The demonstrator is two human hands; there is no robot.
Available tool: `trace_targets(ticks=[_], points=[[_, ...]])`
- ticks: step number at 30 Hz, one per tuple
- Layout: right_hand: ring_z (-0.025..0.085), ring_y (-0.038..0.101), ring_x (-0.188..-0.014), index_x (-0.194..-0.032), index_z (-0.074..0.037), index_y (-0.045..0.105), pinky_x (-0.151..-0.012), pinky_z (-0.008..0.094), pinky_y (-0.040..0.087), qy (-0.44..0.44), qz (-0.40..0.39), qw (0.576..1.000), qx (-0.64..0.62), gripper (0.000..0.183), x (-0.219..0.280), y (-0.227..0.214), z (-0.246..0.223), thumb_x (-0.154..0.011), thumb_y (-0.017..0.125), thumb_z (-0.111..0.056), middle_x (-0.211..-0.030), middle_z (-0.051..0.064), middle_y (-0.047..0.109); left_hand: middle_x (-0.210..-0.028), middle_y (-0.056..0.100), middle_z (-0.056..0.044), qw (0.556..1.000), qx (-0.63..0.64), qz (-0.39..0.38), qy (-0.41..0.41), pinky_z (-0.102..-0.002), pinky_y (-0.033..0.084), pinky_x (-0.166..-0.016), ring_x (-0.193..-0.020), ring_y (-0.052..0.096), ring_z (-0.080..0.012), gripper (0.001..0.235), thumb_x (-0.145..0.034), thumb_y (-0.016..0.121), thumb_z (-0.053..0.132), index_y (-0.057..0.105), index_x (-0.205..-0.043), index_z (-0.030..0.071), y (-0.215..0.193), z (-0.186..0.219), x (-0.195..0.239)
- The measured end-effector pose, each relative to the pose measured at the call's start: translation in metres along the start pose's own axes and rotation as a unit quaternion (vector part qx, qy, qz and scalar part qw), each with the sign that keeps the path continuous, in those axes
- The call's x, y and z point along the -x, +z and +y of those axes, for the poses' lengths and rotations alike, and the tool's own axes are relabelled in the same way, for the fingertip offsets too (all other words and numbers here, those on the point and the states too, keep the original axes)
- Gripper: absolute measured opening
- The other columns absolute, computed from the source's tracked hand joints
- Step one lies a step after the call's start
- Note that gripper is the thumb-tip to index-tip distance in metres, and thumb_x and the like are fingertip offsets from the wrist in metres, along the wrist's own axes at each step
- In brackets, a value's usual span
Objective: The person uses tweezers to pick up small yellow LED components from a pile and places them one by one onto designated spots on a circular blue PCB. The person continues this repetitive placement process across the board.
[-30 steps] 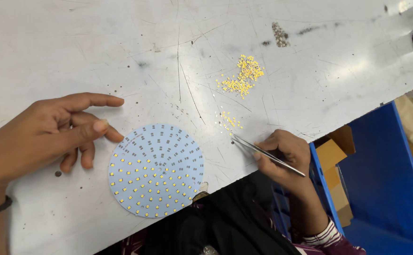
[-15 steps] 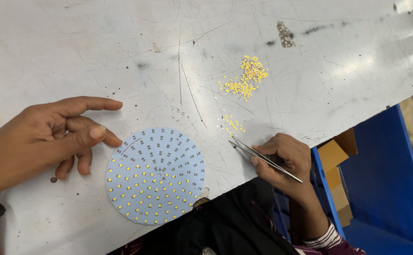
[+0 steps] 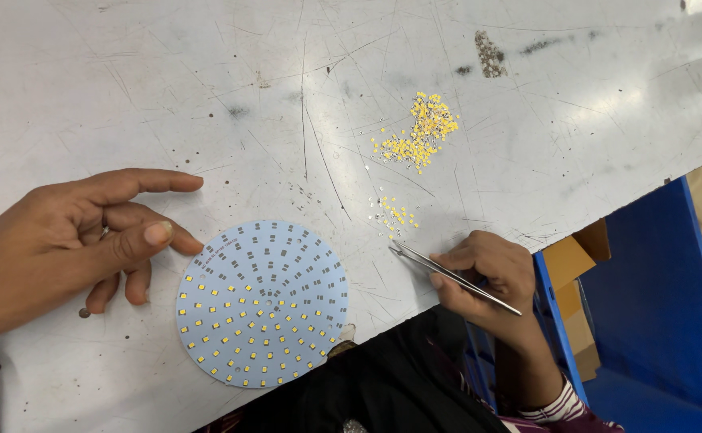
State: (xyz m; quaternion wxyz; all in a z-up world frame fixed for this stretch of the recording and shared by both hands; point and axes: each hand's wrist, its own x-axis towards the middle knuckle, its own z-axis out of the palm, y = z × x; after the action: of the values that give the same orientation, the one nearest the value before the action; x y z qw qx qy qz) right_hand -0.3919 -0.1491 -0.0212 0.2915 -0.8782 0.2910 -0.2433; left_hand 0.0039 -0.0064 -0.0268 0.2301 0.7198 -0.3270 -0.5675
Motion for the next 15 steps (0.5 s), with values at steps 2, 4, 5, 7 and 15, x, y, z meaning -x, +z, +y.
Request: trace_targets(ticks=[2, 4, 5, 7, 15], points=[[0.011, 0.056, -0.054, -0.085, -0.001, 0.071, -0.05, 0.026, 0.036, -0.004, -0.003, 1.0, -0.007, 0.017, 0.0, -0.001, -0.001, -0.075, 0.082, -0.01, -0.065, 0.004, 0.061, -0.091, 0.081, -0.012, 1.0, -0.006, 0.004, -0.003, -0.034, 0.049, -0.028, -0.05, 0.063, -0.0249, 0.061, -0.091, 0.066, 0.038, 0.06, -0.144, 0.01, 0.0, 0.001, 0.0], [0.011, 0.057, -0.055, -0.087, -0.001, 0.072, -0.05, 0.026, 0.037, -0.004, -0.008, 1.0, -0.01, 0.017, -0.001, -0.002, 0.0, -0.077, 0.082, -0.009, -0.068, 0.004, 0.063, -0.091, 0.079, -0.012, 1.0, -0.012, 0.006, 0.001, -0.034, 0.049, -0.028, -0.05, 0.063, -0.025, 0.06, -0.091, 0.066, 0.038, 0.06, -0.144, 0.01, 0.001, 0.003, 0.001], [0.012, 0.056, -0.055, -0.088, 0.0, 0.072, -0.05, 0.026, 0.036, -0.003, -0.011, 1.0, -0.01, 0.017, -0.001, -0.002, 0.0, -0.077, 0.082, -0.009, -0.067, 0.005, 0.063, -0.091, 0.079, -0.012, 1.0, -0.016, 0.007, 0.006, -0.034, 0.049, -0.028, -0.05, 0.063, -0.0249, 0.06, -0.091, 0.065, 0.038, 0.06, -0.144, 0.01, 0.001, 0.003, 0.001], [0.013, 0.055, -0.055, -0.087, 0.0, 0.071, -0.051, 0.027, 0.036, 0.002, -0.009, 1.0, -0.007, 0.017, 0.001, -0.002, -0.001, -0.076, 0.082, -0.008, -0.067, 0.005, 0.062, -0.091, 0.081, -0.012, 0.999, -0.018, 0.0, 0.034, -0.033, 0.051, -0.029, -0.05, 0.064, -0.0227, 0.059, -0.091, 0.065, 0.037, 0.06, -0.144, 0.011, 0.0, 0.005, 0.002], [0.019, 0.06, -0.058, -0.077, -0.006, 0.062, -0.053, 0.031, 0.042, -0.181, -0.08, 0.975, -0.098, 0.016, 0.017, 0.023, -0.027, -0.077, 0.077, -0.01, -0.067, 0.005, 0.063, -0.096, 0.08, -0.01, 0.982, 0.018, -0.051, 0.183, -0.026, 0.054, -0.033, -0.049, 0.071, -0.0132, 0.057, -0.093, 0.06, 0.032, 0.055, -0.145, 0.007, -0.007, -0.001, 0.009]])
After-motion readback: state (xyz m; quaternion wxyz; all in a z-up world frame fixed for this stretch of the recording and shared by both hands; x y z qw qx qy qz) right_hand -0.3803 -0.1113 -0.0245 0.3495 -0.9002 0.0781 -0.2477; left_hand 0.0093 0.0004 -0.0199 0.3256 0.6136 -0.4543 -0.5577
